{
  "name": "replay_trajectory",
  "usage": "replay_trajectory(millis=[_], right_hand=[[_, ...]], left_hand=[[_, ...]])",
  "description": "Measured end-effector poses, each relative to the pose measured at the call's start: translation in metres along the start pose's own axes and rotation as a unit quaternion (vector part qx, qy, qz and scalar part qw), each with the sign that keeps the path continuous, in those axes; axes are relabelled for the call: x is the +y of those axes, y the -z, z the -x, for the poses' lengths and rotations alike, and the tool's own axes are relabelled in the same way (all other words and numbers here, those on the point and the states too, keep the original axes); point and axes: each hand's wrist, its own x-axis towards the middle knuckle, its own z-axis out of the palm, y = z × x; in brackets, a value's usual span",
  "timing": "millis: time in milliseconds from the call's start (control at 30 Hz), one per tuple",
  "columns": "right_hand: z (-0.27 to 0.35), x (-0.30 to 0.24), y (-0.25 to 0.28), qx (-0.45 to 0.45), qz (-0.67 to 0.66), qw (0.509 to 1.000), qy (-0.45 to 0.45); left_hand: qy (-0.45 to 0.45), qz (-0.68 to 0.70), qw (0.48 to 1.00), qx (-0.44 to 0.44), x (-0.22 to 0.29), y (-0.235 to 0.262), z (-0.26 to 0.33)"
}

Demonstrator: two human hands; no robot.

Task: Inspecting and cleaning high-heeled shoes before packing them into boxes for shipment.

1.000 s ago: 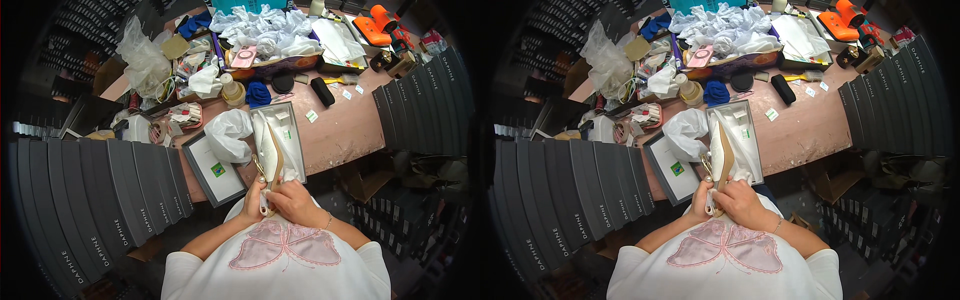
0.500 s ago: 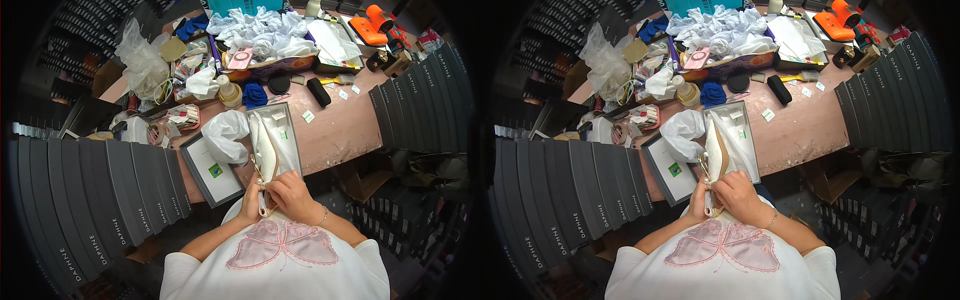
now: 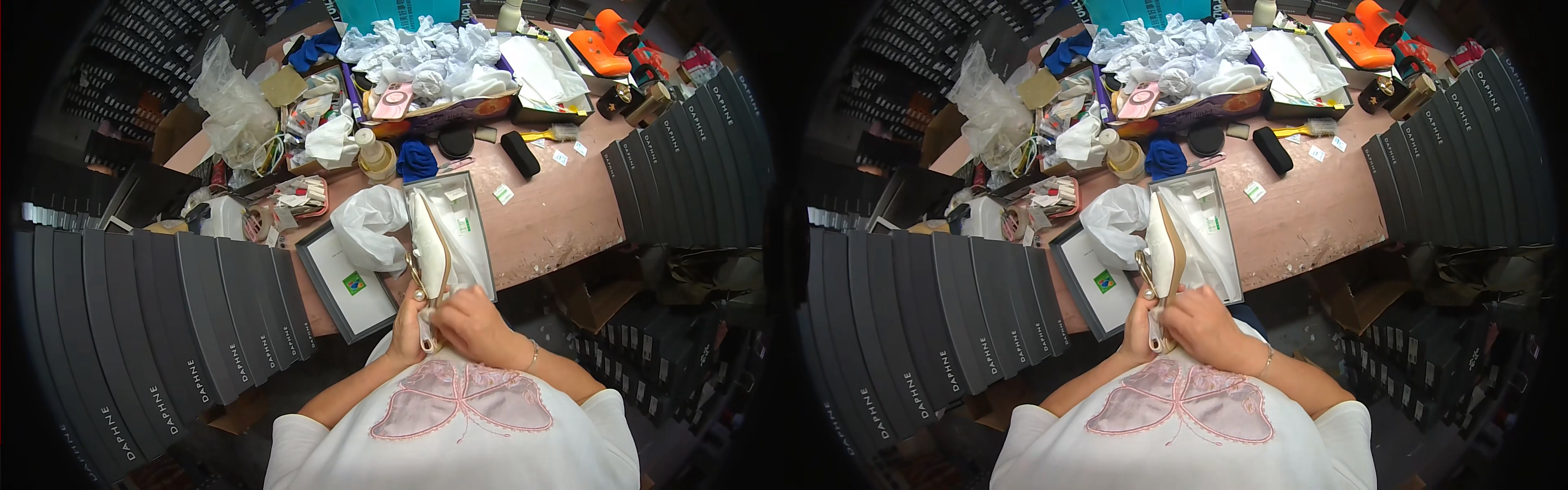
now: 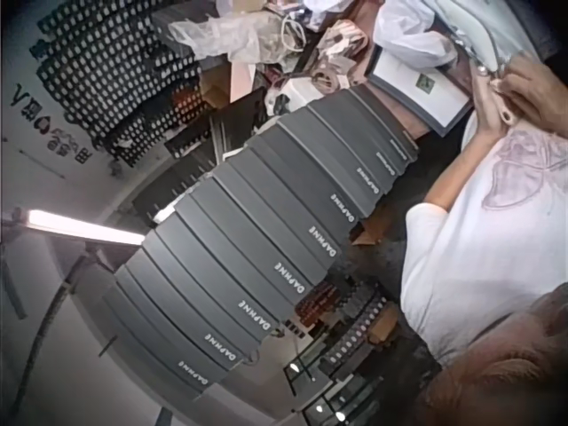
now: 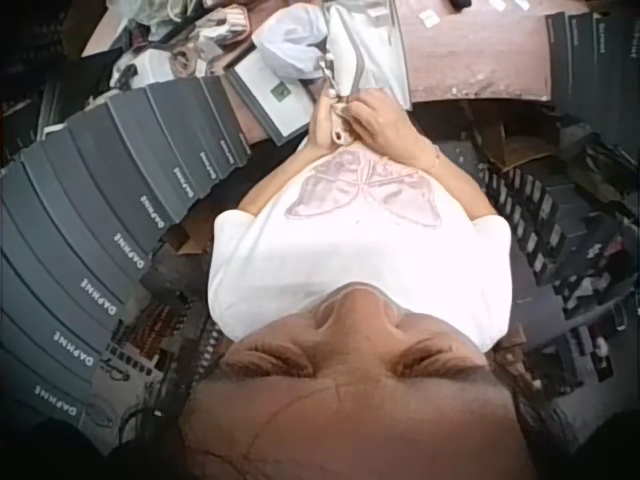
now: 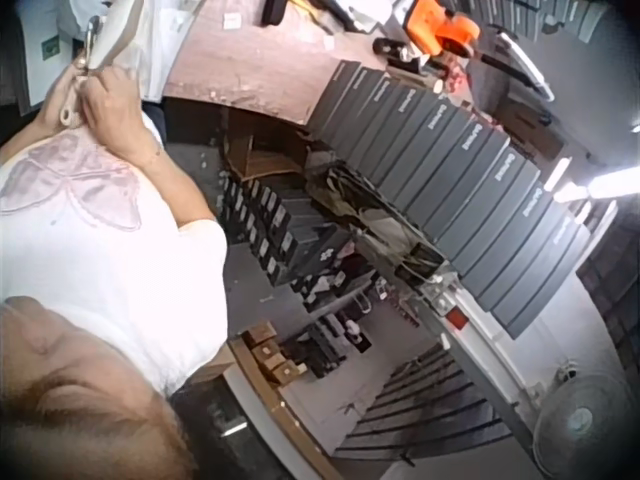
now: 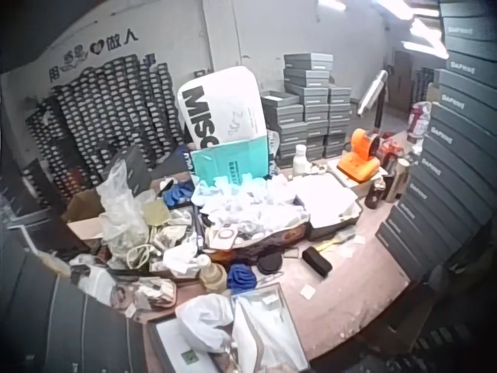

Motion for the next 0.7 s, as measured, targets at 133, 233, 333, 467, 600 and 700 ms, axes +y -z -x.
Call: replay_trajectory(millis=[133,233,333,467,600,700], right_hand=[[0.0,-0.007,-0.001,-0.099,0.03,0.995,0.015],[0.002,-0.01,0.016,-0.139,0.002,0.989,0.045],[-0.01,-0.004,0.049,-0.131,-0.084,0.988,0.007],[-0.005,0.015,0.091,0.075,-0.338,0.914,-0.213],[0.007,0.034,0.099,0.204,-0.416,0.863,-0.204],[0.012,0.02,0.081,0.097,-0.393,0.871,-0.279]], left_hand=[[0.019,0.023,0.999,0.039,0.002,0.006,-0.005],[0.031,0.088,0.995,-0.042,0.003,0.021,-0.017],[0.037,0.14,0.985,-0.092,0.014,0.017,-0.019],[0.015,0.129,0.984,-0.122,0.024,0.022,-0.016],[0.025,0.151,0.977,-0.146,0.031,0.025,-0.021],[0.045,0.198,0.969,-0.143,0.037,0.017,-0.018]])
